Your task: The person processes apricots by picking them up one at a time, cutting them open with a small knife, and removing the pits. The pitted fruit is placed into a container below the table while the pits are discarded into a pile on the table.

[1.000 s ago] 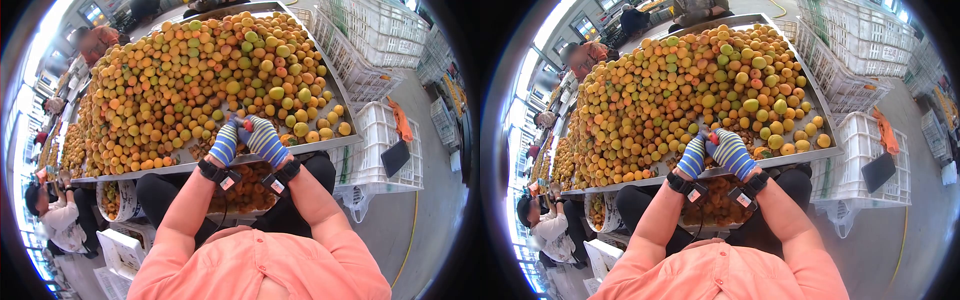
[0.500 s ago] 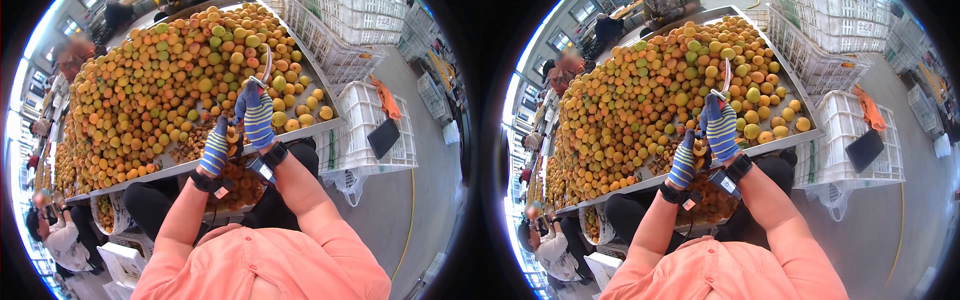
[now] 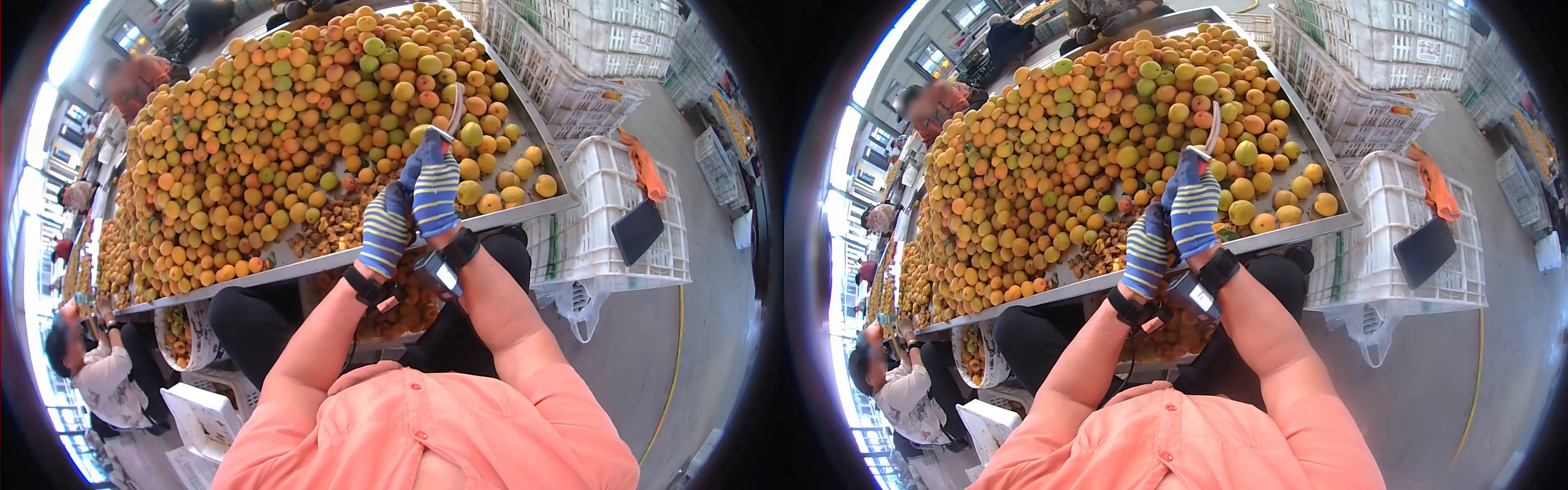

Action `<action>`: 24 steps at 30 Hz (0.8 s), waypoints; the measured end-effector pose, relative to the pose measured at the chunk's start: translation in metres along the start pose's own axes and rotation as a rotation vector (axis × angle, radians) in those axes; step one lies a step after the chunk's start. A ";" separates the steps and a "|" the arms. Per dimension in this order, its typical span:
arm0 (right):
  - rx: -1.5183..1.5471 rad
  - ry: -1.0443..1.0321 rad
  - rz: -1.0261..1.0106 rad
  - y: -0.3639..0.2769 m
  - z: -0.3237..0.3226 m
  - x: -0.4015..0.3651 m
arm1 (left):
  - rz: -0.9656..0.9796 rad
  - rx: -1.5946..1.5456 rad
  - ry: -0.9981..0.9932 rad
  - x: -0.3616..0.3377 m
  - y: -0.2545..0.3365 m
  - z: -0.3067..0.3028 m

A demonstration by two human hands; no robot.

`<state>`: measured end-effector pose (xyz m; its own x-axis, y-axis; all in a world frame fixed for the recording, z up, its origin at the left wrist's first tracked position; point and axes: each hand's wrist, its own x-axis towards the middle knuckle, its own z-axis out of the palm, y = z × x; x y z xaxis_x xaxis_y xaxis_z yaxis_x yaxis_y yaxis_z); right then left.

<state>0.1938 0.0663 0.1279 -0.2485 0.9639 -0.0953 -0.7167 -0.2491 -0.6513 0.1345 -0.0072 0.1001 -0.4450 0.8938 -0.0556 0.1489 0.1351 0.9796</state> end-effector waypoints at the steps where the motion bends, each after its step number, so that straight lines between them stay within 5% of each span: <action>1: 0.051 0.007 0.040 0.002 -0.004 0.003 | 0.077 0.063 0.023 0.003 -0.012 -0.001; 10: 0.324 0.247 0.357 0.017 -0.012 0.015 | 0.008 -0.306 -0.025 0.007 -0.044 -0.010; 13: 0.334 0.265 0.384 0.018 -0.012 0.016 | 0.209 -0.226 0.056 0.013 -0.060 -0.006; 17: 0.358 0.341 0.427 0.016 -0.006 0.016 | 0.158 -0.296 -0.257 0.002 -0.028 -0.016; 21: 0.359 0.241 0.487 0.012 -0.005 0.014 | 0.082 -0.314 -0.349 -0.008 -0.011 -0.027; 24: 0.389 0.227 0.503 0.006 -0.003 0.008 | 0.215 -0.183 -0.347 -0.010 -0.014 -0.030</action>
<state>0.1893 0.0726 0.1208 -0.5008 0.7069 -0.4994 -0.7425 -0.6474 -0.1719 0.1102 -0.0312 0.0927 -0.0934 0.9881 0.1223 0.0326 -0.1197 0.9923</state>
